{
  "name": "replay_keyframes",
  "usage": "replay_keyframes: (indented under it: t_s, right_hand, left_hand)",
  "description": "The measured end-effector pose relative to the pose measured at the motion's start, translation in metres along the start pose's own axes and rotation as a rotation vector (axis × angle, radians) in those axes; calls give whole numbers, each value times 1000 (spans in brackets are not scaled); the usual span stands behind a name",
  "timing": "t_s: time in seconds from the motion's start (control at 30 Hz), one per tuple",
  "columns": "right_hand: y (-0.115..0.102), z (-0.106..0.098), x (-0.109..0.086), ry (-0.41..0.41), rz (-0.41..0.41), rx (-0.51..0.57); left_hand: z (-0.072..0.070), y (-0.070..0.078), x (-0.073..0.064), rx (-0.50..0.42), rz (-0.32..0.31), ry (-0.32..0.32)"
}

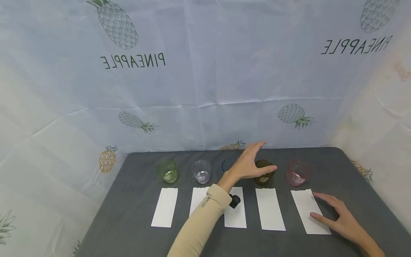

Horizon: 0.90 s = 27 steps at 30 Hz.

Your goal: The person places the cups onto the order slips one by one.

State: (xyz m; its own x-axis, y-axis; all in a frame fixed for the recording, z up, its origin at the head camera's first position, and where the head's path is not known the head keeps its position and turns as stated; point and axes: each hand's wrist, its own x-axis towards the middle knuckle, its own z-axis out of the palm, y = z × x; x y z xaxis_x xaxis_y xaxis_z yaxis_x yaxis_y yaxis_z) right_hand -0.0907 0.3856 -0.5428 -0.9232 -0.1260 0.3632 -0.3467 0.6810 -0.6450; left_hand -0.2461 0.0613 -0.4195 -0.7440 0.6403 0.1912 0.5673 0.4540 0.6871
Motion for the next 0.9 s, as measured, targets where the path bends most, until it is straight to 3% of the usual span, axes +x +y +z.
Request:
replay_keyframes:
  t_s: [0.47,0.7,0.9]
  right_hand:
    - [-5,1,1,-8,17,4]
    - [-5,2,1,-8,33,-29]
    - [-5,1,0,-23,57,-35]
  left_hand:
    - [55,28,28,-4,-23,-4]
    - [79,33,32,0,-89,33]
    - [92,39,33,-6,-153,85]
